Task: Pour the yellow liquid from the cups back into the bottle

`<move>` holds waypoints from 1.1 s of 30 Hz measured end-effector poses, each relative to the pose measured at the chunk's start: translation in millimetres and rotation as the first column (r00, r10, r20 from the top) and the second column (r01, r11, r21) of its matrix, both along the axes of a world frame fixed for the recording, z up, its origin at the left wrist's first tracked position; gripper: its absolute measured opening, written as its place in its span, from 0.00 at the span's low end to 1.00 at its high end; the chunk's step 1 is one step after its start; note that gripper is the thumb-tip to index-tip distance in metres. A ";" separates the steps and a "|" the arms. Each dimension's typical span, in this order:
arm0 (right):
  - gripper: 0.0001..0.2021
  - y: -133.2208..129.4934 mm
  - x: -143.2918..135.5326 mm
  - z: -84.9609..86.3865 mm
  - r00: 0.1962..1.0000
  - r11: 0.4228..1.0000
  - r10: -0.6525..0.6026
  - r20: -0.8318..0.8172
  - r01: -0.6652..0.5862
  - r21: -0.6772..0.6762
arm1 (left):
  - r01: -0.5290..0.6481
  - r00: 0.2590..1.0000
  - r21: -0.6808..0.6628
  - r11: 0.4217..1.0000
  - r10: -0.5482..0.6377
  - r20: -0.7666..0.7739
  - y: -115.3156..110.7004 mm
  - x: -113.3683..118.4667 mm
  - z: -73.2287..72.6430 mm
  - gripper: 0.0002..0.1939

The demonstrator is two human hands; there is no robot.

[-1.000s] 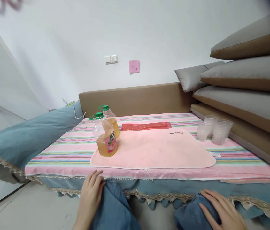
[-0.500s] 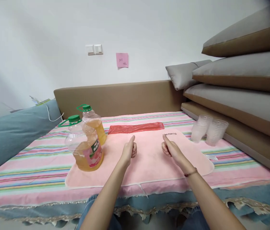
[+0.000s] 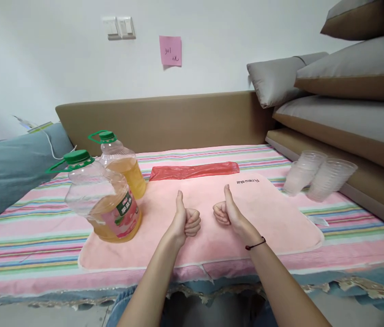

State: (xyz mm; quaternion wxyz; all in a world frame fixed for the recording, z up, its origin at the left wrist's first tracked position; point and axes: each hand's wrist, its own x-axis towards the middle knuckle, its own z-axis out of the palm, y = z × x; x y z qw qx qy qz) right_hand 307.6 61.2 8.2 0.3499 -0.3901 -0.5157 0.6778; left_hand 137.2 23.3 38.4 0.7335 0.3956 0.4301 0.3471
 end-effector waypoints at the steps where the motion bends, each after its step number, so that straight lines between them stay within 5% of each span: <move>1: 0.40 -0.8 -0.1 0.2 1.000 1.000 0.014 -0.005 -0.014 -0.008 | -0.006 1.000 0.002 1.000 0.006 0.002 -1.2 -0.5 -0.2 0.42; 16: 0.38 -24.0 15.0 12.1 0.976 0.977 0.198 -0.094 -0.204 -0.056 | 0.016 0.999 -0.029 0.999 -0.017 -0.035 -7.9 6.8 -3.0 0.41; 33: 0.39 -28.5 16.0 13.3 0.986 0.996 0.059 -0.155 -0.068 -0.054 | -0.027 0.998 0.016 1.000 0.028 -0.063 -11.7 12.7 -3.1 0.40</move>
